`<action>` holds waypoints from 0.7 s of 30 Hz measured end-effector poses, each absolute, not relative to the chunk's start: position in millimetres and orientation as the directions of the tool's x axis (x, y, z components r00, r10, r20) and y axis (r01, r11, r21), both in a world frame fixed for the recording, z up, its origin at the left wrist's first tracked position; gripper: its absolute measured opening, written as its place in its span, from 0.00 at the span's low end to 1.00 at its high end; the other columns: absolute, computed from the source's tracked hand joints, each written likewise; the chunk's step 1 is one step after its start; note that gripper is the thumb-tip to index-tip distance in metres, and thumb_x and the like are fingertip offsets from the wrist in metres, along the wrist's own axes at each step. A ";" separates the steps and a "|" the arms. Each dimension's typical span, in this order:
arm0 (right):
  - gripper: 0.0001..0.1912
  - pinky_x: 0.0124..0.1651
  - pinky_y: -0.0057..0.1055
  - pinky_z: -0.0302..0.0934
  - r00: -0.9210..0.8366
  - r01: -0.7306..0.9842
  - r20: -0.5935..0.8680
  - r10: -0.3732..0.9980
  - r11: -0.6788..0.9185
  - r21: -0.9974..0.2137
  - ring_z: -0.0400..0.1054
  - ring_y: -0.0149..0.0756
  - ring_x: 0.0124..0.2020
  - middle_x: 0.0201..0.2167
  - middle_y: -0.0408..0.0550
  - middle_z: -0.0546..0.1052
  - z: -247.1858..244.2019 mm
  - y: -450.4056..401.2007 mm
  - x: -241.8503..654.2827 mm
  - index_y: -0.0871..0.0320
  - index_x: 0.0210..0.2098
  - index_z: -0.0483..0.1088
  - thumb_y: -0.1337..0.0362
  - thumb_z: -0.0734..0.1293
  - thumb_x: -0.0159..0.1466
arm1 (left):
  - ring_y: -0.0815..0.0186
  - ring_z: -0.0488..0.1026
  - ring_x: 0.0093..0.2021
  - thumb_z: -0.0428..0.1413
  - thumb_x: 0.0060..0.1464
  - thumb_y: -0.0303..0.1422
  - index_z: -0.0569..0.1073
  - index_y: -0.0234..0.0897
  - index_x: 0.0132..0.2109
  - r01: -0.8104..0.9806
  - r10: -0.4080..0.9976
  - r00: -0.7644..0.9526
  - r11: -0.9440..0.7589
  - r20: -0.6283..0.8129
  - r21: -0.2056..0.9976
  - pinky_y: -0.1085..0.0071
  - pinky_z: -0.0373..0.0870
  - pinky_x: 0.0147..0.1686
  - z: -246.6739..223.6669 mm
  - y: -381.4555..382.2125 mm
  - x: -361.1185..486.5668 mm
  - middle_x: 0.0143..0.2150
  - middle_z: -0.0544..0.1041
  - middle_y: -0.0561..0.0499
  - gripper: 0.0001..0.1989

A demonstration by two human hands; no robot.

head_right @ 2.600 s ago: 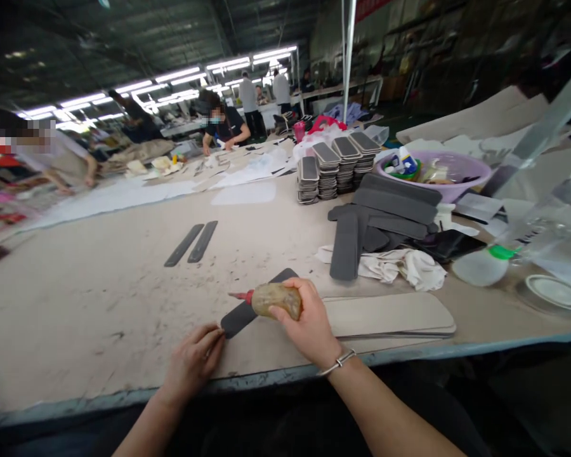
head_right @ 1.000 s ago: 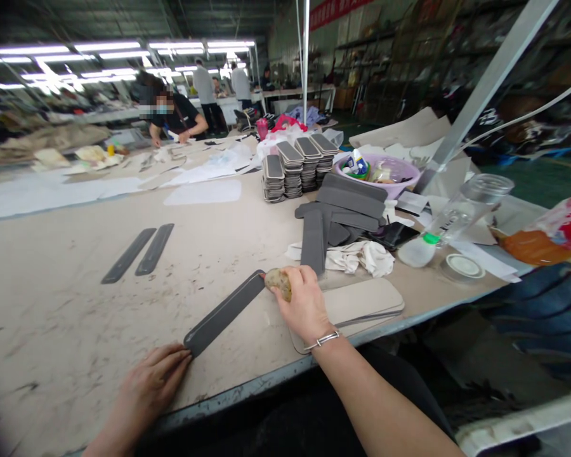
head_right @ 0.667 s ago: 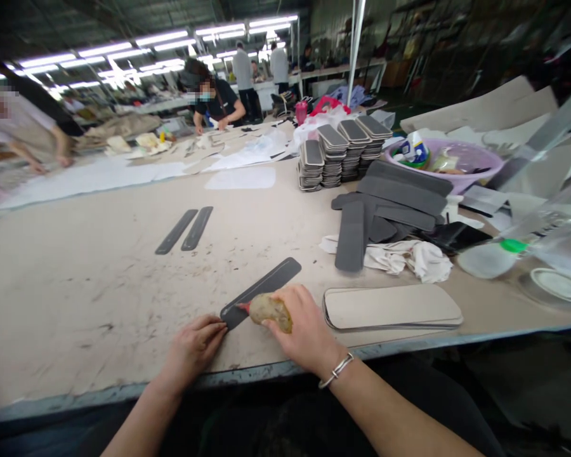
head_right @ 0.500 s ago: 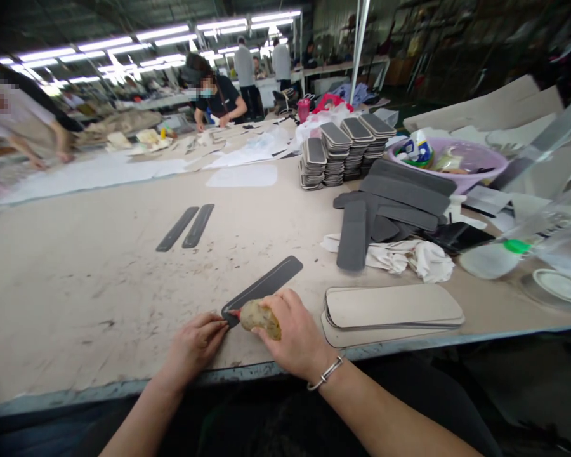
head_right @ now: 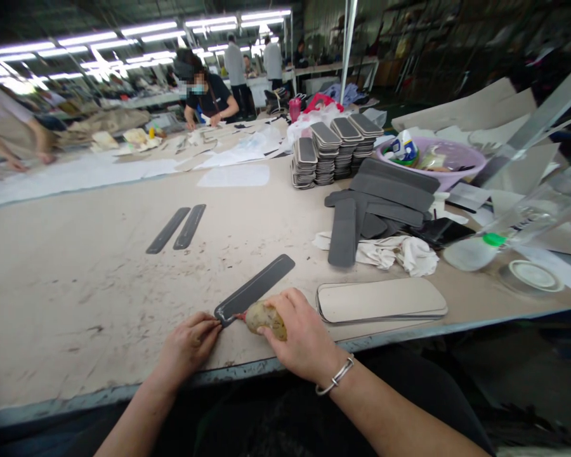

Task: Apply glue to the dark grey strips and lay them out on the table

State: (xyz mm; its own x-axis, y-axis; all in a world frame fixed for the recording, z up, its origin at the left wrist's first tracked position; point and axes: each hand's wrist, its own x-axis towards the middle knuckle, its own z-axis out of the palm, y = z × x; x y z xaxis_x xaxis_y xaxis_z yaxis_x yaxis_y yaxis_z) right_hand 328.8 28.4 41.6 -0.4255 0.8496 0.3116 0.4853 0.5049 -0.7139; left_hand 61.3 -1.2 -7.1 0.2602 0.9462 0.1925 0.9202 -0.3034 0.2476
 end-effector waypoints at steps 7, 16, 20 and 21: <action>0.16 0.48 0.39 0.60 -0.191 0.687 0.356 0.915 0.383 -0.618 0.62 0.41 0.44 0.40 0.48 0.66 35.3 56.3 367.3 0.56 0.43 0.63 0.68 0.69 0.56 | 0.67 0.73 0.37 0.48 0.58 0.36 0.76 0.38 0.36 0.937 0.958 0.240 -0.270 0.154 0.222 0.72 0.71 0.39 -9.4 3.7 58.1 0.39 0.75 0.49 0.13; 0.17 0.48 0.40 0.60 -0.126 0.649 0.454 0.882 0.420 -0.634 0.61 0.42 0.44 0.40 0.50 0.66 32.3 65.9 370.6 0.56 0.44 0.62 0.68 0.69 0.56 | 0.66 0.74 0.36 0.48 0.57 0.37 0.76 0.40 0.35 0.952 0.974 0.201 -0.219 0.101 0.215 0.71 0.70 0.38 -7.5 8.8 60.2 0.38 0.76 0.51 0.13; 0.19 0.48 0.37 0.60 -0.297 0.479 0.421 0.857 0.515 -0.711 0.61 0.39 0.45 0.40 0.47 0.67 33.4 49.7 346.6 0.55 0.44 0.61 0.69 0.70 0.55 | 0.65 0.74 0.36 0.48 0.57 0.37 0.76 0.40 0.34 0.962 0.983 0.170 -0.180 0.066 0.206 0.70 0.70 0.38 -5.9 8.7 62.9 0.39 0.75 0.50 0.13; 0.19 0.49 0.37 0.60 -0.332 0.460 0.409 0.850 0.524 -0.717 0.61 0.39 0.45 0.40 0.47 0.67 33.5 46.3 341.8 0.55 0.44 0.61 0.69 0.70 0.55 | 0.65 0.74 0.37 0.48 0.57 0.37 0.76 0.40 0.34 0.963 0.984 0.168 -0.177 0.058 0.203 0.70 0.70 0.38 -5.5 8.7 63.3 0.39 0.75 0.50 0.13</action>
